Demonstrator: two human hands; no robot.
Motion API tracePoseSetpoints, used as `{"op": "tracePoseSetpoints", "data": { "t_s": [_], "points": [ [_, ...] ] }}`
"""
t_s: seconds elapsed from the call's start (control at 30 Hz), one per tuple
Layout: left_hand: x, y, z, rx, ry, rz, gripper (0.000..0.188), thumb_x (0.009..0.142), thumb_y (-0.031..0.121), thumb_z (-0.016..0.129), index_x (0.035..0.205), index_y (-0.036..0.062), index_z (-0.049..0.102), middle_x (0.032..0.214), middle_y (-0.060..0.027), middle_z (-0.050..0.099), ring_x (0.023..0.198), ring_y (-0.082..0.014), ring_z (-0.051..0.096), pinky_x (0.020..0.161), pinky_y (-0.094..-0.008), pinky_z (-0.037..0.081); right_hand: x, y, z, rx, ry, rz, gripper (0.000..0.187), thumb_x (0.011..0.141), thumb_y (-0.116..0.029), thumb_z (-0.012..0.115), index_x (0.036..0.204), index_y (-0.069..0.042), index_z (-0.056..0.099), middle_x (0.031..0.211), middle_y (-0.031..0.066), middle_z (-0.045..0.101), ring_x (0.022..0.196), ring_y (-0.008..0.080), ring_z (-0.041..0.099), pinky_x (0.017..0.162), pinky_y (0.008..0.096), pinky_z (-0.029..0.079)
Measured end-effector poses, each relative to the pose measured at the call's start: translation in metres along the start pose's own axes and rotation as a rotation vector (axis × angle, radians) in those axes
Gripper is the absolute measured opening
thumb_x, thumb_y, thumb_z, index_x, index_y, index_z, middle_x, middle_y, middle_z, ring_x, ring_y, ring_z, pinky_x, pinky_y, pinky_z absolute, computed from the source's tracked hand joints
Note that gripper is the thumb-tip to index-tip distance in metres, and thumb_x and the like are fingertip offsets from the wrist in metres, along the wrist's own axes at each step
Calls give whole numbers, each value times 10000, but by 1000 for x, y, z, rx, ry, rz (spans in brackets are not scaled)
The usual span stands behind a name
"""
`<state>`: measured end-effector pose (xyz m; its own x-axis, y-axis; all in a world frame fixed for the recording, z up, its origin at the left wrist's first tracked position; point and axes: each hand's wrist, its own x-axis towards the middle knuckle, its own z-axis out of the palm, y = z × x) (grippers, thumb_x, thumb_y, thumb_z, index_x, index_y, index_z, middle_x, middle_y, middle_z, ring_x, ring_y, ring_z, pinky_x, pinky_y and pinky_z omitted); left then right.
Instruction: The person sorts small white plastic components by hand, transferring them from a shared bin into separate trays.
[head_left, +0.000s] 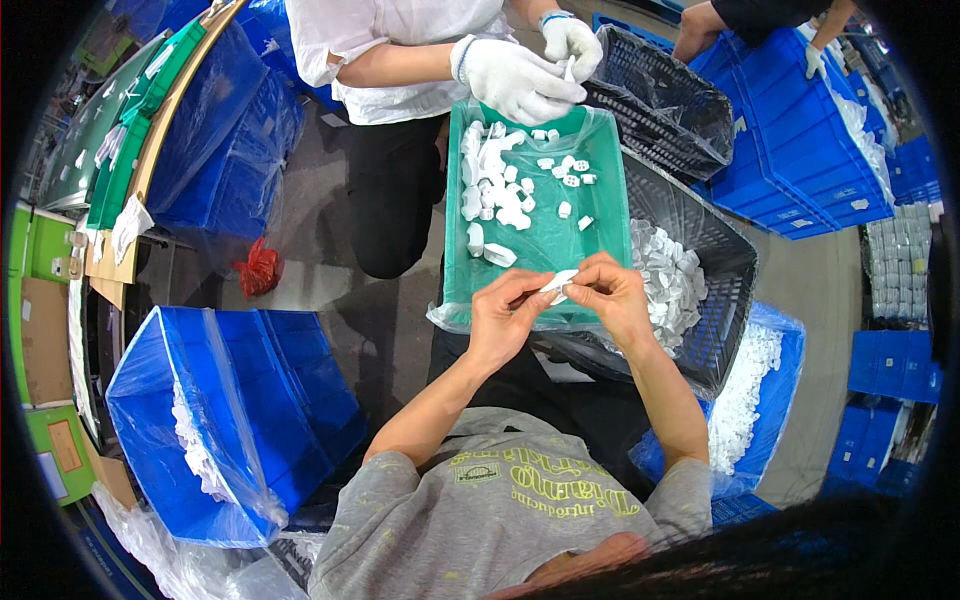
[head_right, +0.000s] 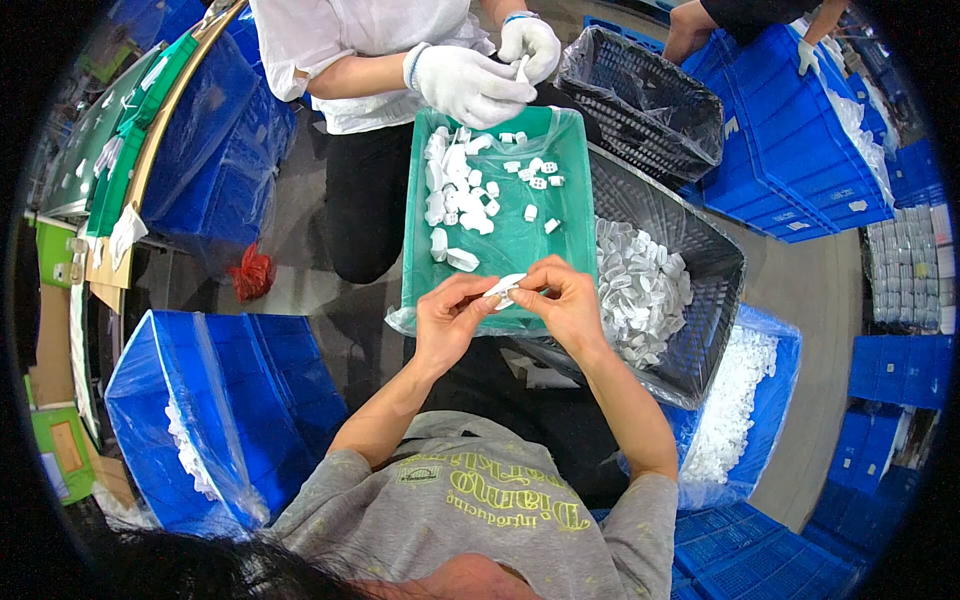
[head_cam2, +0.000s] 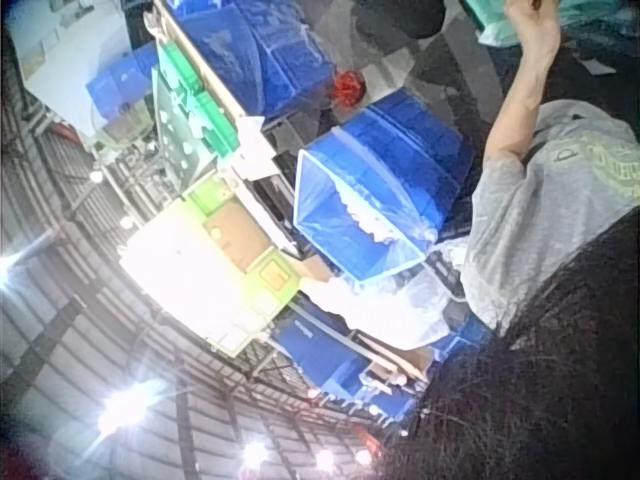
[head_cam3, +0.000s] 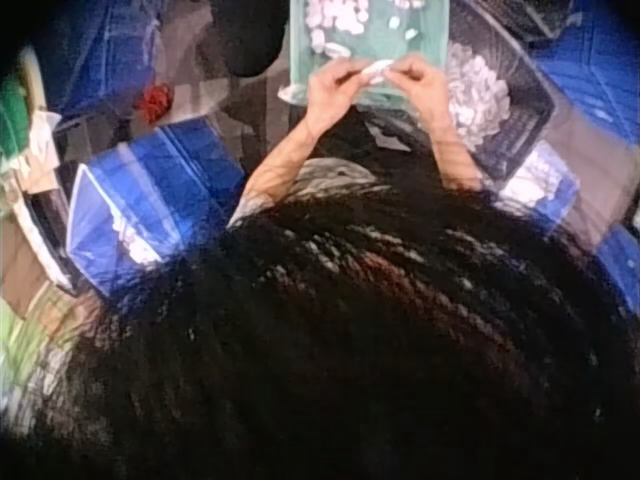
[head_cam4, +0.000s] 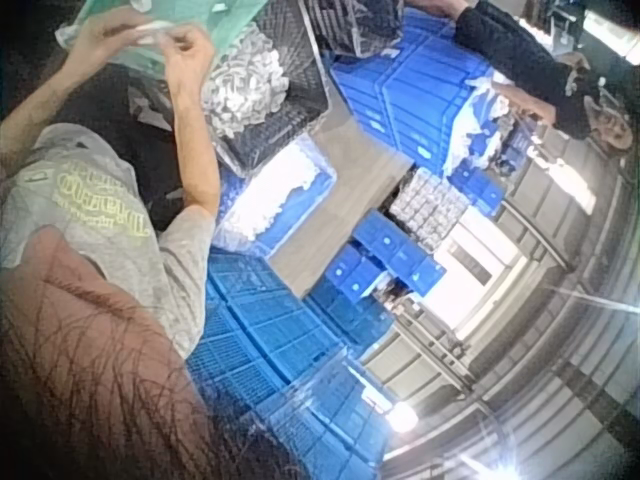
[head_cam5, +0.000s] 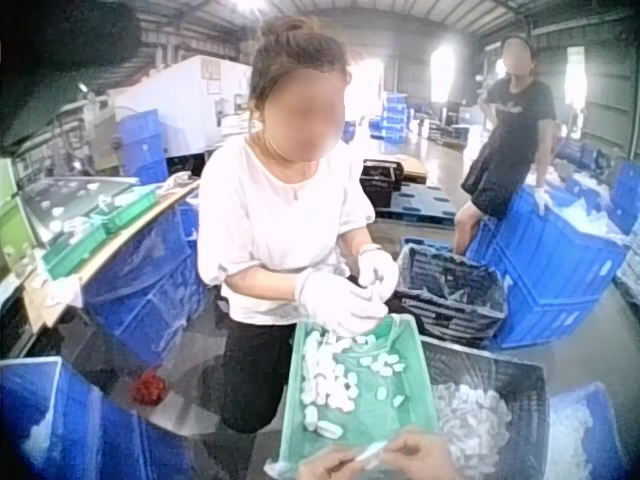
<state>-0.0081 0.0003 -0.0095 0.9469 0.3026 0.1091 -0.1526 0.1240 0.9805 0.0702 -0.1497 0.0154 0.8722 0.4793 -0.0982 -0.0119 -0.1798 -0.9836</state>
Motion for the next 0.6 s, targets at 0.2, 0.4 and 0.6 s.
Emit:
{"op": "tracePoseSetpoints", "data": {
  "t_s": [0.2,0.4,0.6],
  "points": [
    [1,-2,-4,-43,-53,-99,187,810,-3,601,993,-41,614,909,-79,581,789,-132,599,690,-223,518,-5,-9,5,-19,11,53,147,736,-59,693,847,3,620,823,52,606,699,101,558,574,215,437],
    [-2,8,2,248,-71,-33,172,758,-33,631,929,-13,645,795,-61,598,652,-88,572,527,-219,442,-7,7,-2,-1,-95,86,191,746,-76,688,870,26,585,821,104,655,702,128,614,600,247,475],
    [-4,-4,9,553,21,146,167,686,-109,593,814,-9,634,686,-94,561,541,-157,554,469,-261,420,-13,7,11,-446,66,-128,131,695,-22,684,755,22,576,677,132,632,571,174,615,504,284,451]
  ]
}}
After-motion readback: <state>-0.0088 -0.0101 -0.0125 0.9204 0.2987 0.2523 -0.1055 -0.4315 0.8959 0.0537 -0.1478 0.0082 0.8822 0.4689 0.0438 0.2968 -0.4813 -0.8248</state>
